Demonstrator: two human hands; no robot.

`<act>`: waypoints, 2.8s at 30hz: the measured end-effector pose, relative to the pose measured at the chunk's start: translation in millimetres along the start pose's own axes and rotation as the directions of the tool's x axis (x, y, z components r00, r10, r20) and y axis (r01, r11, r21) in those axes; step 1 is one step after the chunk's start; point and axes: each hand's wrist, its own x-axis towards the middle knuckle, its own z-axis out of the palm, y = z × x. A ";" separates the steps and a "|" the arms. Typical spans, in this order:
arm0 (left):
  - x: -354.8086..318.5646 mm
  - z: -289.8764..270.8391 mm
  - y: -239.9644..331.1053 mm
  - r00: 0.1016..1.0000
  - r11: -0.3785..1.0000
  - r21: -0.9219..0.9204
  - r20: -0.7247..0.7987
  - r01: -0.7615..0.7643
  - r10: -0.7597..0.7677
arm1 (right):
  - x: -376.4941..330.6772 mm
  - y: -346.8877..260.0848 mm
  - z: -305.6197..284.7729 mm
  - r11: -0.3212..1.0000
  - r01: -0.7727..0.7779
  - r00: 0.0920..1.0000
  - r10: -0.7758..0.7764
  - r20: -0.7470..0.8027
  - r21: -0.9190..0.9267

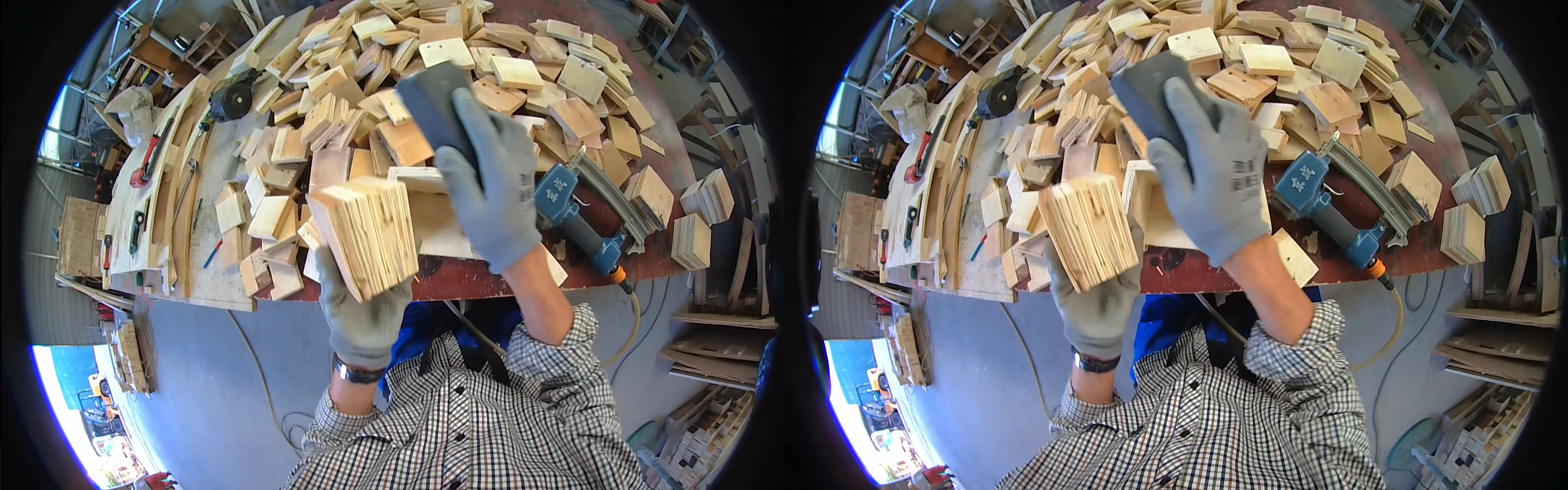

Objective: The person assembles small wooden boxes by hand, using a pneumatic nail gun to fasten pieces together. They repeatedly pick up wooden components, align them, and drive nails into the joints. The person also uses a sanding block to smooth the edges of the assembled boxes.

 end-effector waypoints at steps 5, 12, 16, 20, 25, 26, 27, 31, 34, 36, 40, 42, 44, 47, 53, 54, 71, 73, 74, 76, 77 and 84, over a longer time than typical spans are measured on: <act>3.2 0.4 -5.9 0.992 0.977 0.175 0.066 -0.120 0.110 | -12.7 -42.5 -26.3 0.949 0.301 0.949 -0.308 0.073 0.094; 17.6 15.6 -4.2 0.958 0.855 0.474 -0.076 -0.210 0.278 | -39.1 -44.1 -14.9 0.951 0.295 0.926 -0.308 0.219 0.093; 16.7 16.4 -14.7 0.998 0.989 0.143 -0.062 -0.025 0.034 | 7.9 -3.2 -4.1 0.962 0.271 0.961 -0.272 0.052 0.036; 2.9 9.7 -3.8 0.979 0.821 0.533 0.101 -0.202 0.175 | -34.9 -58.2 -19.0 0.880 0.447 0.887 -0.460 0.052 0.160; 7.0 -5.3 6.6 1.000 0.980 0.197 -0.023 0.013 -0.009 | 6.0 2.9 -31.0 0.973 0.230 0.973 -0.231 0.026 0.024; 2.0 -8.0 12.8 1.000 0.962 0.272 -0.029 -0.001 0.010 | 19.2 16.3 -33.2 0.981 0.190 0.982 -0.190 -0.011 0.041; -6.4 -11.1 19.0 0.999 0.938 0.347 -0.040 -0.012 0.028 | 15.9 17.9 -49.6 0.985 0.146 0.989 -0.147 0.005 0.091; -13.9 -17.1 27.7 0.994 0.911 0.411 -0.092 -0.013 0.055 | -9.4 -7.1 -69.4 0.854 0.210 0.945 -0.302 0.124 0.476; -18.2 -5.6 20.7 0.976 0.895 0.446 -0.182 -0.030 0.123 | -18.7 -44.7 -74.5 0.877 0.298 0.807 -0.442 0.391 0.377; -17.2 -15.3 24.2 0.982 0.888 0.456 -0.132 -0.062 0.137 | -14.5 -43.0 -62.2 0.900 0.274 0.852 -0.391 0.348 0.339; -14.4 -8.1 16.5 0.997 0.942 0.327 -0.032 0.074 -0.067 | 15.3 -3.6 -25.1 0.985 0.122 0.934 -0.155 0.323 0.122; -19.1 2.0 11.6 0.997 0.943 0.331 -0.075 0.039 -0.015 | 14.5 1.9 -33.9 0.989 0.103 0.955 -0.129 0.266 0.110; -14.0 12.1 16.4 0.997 0.897 0.438 0.069 -0.049 0.021 | 0.1 -8.8 -41.2 0.855 -0.046 0.949 -0.124 0.290 0.517; -12.7 -3.1 29.2 0.964 0.558 0.799 0.101 -0.226 0.245 | -24.8 -26.7 -52.8 0.875 0.119 0.923 -0.271 0.272 0.469; -0.2 8.2 47.0 0.950 0.803 0.559 -0.080 -0.208 0.302 | -77.4 -35.5 -67.2 0.821 0.150 0.867 -0.377 0.327 0.551; 3.3 22.1 41.4 0.955 0.772 0.595 -0.022 -0.224 0.294 | -91.1 -23.6 -61.6 0.723 0.087 0.907 -0.342 0.245 0.686; 0.5 50.2 24.0 0.694 -0.878 0.340 0.720 -0.338 0.012 | -63.1 -65.0 -58.2 0.959 -0.004 0.941 -0.093 0.324 0.284; 7.1 56.8 20.4 0.684 -0.892 0.285 0.728 -0.352 -0.037 | -62.6 -58.1 -54.5 0.934 -0.021 0.945 -0.098 0.311 0.358; 1.0 62.6 21.0 0.677 -0.904 0.262 0.734 -0.338 -0.040 | -58.7 -53.9 -57.5 0.911 -0.055 0.949 -0.081 0.306 0.410; -1.7 51.6 20.2 0.668 -0.906 0.267 0.744 -0.328 -0.023 | -62.0 -47.6 -54.6 0.973 0.012 0.967 -0.071 0.247 0.233; -14.8 48.4 27.8 0.665 -0.926 0.266 0.746 -0.268 0.022 | -56.0 -50.1 -61.8 0.983 -0.049 0.957 -0.005 0.290 0.179; -37.8 -26.4 119.5 0.618 -0.383 0.821 0.571 -0.424 0.540 | -69.6 19.3 -207.1 0.946 -0.205 0.971 0.165 -0.171 -0.251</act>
